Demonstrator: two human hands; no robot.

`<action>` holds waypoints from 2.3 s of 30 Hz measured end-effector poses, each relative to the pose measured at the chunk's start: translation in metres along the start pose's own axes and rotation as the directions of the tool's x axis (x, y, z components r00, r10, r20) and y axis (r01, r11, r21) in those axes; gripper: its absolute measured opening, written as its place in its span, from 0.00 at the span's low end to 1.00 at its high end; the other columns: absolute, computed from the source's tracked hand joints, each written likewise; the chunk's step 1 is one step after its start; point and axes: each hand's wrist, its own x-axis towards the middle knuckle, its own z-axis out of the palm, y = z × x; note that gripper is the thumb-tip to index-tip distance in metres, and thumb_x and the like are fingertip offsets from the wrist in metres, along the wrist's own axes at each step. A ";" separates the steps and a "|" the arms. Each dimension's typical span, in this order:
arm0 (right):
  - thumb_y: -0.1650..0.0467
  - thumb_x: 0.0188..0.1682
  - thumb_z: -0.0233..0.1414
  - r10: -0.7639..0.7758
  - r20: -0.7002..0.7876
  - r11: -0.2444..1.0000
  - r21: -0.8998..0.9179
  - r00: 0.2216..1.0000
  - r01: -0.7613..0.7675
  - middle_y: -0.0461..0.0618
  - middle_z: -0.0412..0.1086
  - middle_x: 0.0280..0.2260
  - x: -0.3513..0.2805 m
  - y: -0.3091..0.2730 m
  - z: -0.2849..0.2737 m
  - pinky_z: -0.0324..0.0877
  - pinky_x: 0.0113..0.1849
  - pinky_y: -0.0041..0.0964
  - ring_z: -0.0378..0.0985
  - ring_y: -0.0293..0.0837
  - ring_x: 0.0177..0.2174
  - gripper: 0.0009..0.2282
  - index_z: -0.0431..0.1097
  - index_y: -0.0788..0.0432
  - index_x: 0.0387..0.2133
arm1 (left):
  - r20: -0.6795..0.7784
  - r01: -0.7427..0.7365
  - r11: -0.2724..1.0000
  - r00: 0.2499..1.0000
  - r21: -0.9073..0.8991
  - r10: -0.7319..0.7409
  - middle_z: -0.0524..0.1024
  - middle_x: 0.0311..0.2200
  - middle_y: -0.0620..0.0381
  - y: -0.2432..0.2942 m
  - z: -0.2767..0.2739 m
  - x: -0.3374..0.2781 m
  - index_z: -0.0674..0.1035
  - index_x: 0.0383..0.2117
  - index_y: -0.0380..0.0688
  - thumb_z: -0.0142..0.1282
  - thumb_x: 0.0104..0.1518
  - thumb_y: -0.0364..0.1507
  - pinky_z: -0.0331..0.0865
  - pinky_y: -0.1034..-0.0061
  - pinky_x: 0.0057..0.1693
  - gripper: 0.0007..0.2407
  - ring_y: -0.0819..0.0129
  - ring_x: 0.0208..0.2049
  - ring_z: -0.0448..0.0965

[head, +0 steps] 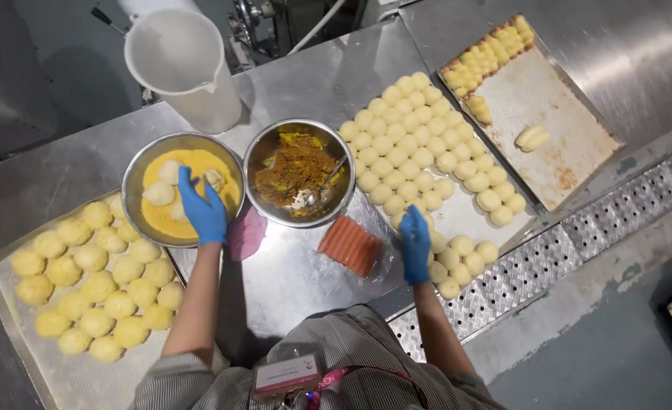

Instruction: Flattening dough balls, adding savory filling with a spoon, and pinching the edges to seal the bun.

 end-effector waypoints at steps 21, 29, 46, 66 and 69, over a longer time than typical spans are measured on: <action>0.65 0.35 0.68 0.285 0.298 0.904 -0.399 0.911 -0.153 0.55 0.77 0.34 0.155 0.136 -0.052 0.75 0.39 0.41 0.78 0.42 0.34 0.20 0.77 0.66 0.36 | 0.029 0.232 0.937 0.972 -0.263 -0.233 0.76 0.52 0.49 0.088 -0.055 -0.169 0.68 0.61 0.34 0.48 0.64 0.21 0.69 0.76 0.53 0.18 0.70 0.42 0.73; 0.75 0.47 0.62 0.180 -0.751 0.981 0.090 0.635 -0.172 0.50 0.72 0.40 0.124 0.180 -0.116 0.75 0.42 0.37 0.74 0.43 0.37 0.12 0.70 0.65 0.42 | -0.018 0.331 0.875 0.933 -0.352 -0.360 0.77 0.50 0.51 0.096 -0.068 -0.180 0.70 0.60 0.37 0.48 0.65 0.21 0.69 0.76 0.53 0.17 0.71 0.40 0.75; 0.69 0.43 0.59 -0.014 0.964 0.900 0.128 0.267 -0.416 0.52 0.68 0.50 -0.182 -0.067 0.154 0.77 0.43 0.36 0.75 0.44 0.46 0.24 0.65 0.59 0.55 | 0.277 0.672 0.563 0.726 -0.481 -0.629 0.78 0.47 0.47 0.023 -0.030 -0.311 0.77 0.52 0.38 0.59 0.57 0.25 0.73 0.69 0.56 0.16 0.61 0.49 0.78; 0.66 0.53 0.50 -0.262 0.965 0.709 0.193 0.000 0.679 0.56 0.60 0.64 -0.188 -0.055 0.118 0.51 0.63 0.51 0.62 0.50 0.63 0.23 0.61 0.58 0.63 | 0.687 -0.210 0.931 0.725 0.297 -0.056 0.60 0.67 0.42 0.029 -0.068 -0.303 0.62 0.65 0.34 0.50 0.60 0.34 0.42 0.54 0.75 0.27 0.52 0.71 0.56; 0.64 0.59 0.44 -0.044 0.995 0.755 -0.027 0.092 0.655 0.47 0.67 0.64 -0.197 -0.056 0.112 0.61 0.67 0.40 0.70 0.45 0.60 0.19 0.64 0.53 0.62 | 0.646 -0.181 0.949 0.763 0.256 -0.029 0.61 0.67 0.39 0.032 -0.065 -0.309 0.63 0.65 0.34 0.49 0.61 0.33 0.44 0.56 0.77 0.26 0.50 0.71 0.58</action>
